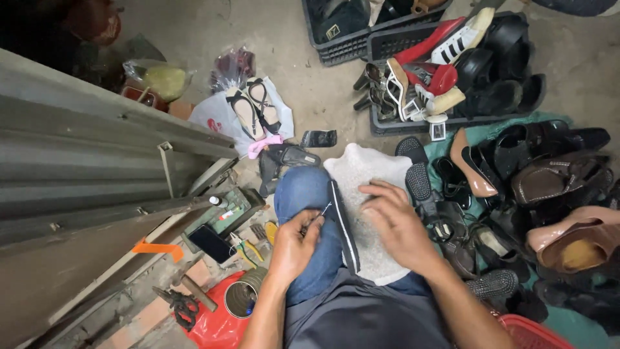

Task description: Hand-sewing a rubber sole onto a shoe using a needle and thread in a shoe repair shop.

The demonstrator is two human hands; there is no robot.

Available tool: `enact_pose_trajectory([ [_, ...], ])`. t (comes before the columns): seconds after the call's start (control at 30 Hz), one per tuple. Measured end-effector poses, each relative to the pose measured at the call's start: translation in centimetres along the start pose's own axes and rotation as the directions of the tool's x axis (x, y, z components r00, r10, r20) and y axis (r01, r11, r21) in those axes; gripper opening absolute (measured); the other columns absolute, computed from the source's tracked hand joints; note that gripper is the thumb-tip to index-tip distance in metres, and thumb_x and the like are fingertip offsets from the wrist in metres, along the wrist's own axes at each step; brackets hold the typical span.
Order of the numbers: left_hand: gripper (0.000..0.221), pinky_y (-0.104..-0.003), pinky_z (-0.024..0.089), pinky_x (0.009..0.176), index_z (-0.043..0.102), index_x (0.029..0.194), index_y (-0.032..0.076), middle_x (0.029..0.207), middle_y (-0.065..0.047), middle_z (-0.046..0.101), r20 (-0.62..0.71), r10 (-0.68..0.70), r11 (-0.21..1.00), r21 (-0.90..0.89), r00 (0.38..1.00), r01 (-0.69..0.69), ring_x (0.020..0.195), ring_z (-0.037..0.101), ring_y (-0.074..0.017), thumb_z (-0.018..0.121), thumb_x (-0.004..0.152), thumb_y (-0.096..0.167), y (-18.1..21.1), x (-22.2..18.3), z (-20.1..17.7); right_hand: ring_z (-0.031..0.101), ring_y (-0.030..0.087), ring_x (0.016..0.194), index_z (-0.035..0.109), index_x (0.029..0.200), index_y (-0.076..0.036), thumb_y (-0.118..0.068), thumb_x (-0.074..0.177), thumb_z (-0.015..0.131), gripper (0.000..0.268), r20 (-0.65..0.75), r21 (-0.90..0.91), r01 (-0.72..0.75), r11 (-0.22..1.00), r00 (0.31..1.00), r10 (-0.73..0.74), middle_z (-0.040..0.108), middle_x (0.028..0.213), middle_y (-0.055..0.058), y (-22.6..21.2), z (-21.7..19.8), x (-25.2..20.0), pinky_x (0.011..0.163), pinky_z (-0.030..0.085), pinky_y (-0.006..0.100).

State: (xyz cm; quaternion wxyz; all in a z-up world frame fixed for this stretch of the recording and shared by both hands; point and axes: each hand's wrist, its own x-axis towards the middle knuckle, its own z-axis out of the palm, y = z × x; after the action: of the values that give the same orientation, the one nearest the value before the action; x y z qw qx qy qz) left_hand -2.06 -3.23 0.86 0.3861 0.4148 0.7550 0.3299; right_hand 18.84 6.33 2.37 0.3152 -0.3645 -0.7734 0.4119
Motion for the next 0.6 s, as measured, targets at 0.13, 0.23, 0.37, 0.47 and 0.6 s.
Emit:
enact_pose_trajectory([
  [0.13, 0.02, -0.034, 0.061, 0.072, 0.083, 0.107, 0.015, 0.084, -0.009, 0.083, 0.039, 0.024, 0.991, -0.136, 0.999, -0.019, 0.084, 0.08, -0.0233, 0.066, 0.096, 0.014, 1.2, -0.3, -0.3, 0.069, 0.029, 0.106, 0.065, 0.104, -0.003, -0.015, 0.103, 0.049, 0.02, 0.073, 0.779, -0.281, 0.561, 0.929, 0.363, 0.068, 0.131, 0.026, 1.2, -1.0, -1.6, 0.092, 0.05, 0.039],
  [0.23, 0.024, -0.036, 0.06, 0.083, 0.081, 0.111, 0.013, 0.094, -0.01, 0.083, 0.045, 0.015, 0.981, -0.196, 0.999, -0.006, 0.095, 0.077, -0.018, 0.063, 0.096, 0.011, 1.6, -0.3, 0.2, 0.069, 0.039, 0.084, 0.056, 0.073, -0.004, -0.021, 0.104, 0.046, 0.037, 0.138, 0.901, -0.192, 0.388, 0.977, 0.164, 0.069, 0.096, 0.035, 0.7, -1.9, -2.3, 0.074, 0.051, 0.048],
  [0.37, 0.028, -0.025, 0.039, 0.048, 0.076, 0.114, 0.003, 0.07, 0.0, 0.067, 0.045, 0.039, 0.984, -0.174, 0.998, -0.03, 0.053, 0.046, -0.0094, 0.058, 0.093, 0.008, 2.5, -0.4, 1.0, 0.066, 0.015, 0.084, 0.048, 0.144, -0.014, -0.039, 0.07, 0.082, 0.084, 0.468, 0.159, -0.381, 0.911, 0.842, 0.27, 0.049, 0.153, 0.003, -3.3, -3.3, -1.7, 0.072, 0.053, 0.032],
  [0.47, 0.03, -0.026, 0.047, 0.056, 0.074, 0.115, 0.001, 0.086, -0.004, 0.075, 0.022, 0.08, 0.982, -0.171, 0.997, -0.075, 0.064, 0.059, -0.0125, 0.057, 0.09, 0.004, 2.5, -0.5, 1.5, 0.069, 0.019, 0.087, 0.035, 0.153, -0.016, -0.057, 0.065, 0.087, 0.11, 0.503, -0.22, -0.396, 0.892, 0.737, 0.451, 0.049, 0.15, -0.001, -3.3, -3.0, -2.1, 0.078, 0.056, 0.038],
  [0.6, 0.03, -0.026, 0.058, 0.068, 0.071, 0.115, -0.002, 0.103, -0.011, 0.082, -0.03, 0.147, 0.974, -0.173, 0.989, -0.15, 0.083, 0.078, -0.0173, 0.058, 0.088, 0.001, 2.1, -0.7, 2.5, 0.065, 0.018, 0.068, 0.069, 0.101, -0.013, -0.058, 0.059, 0.091, 0.065, 0.425, -0.273, -0.494, 0.825, 0.708, 0.564, 0.072, 0.079, 0.0, -2.5, -3.1, -3.1, 0.066, 0.054, 0.035],
])
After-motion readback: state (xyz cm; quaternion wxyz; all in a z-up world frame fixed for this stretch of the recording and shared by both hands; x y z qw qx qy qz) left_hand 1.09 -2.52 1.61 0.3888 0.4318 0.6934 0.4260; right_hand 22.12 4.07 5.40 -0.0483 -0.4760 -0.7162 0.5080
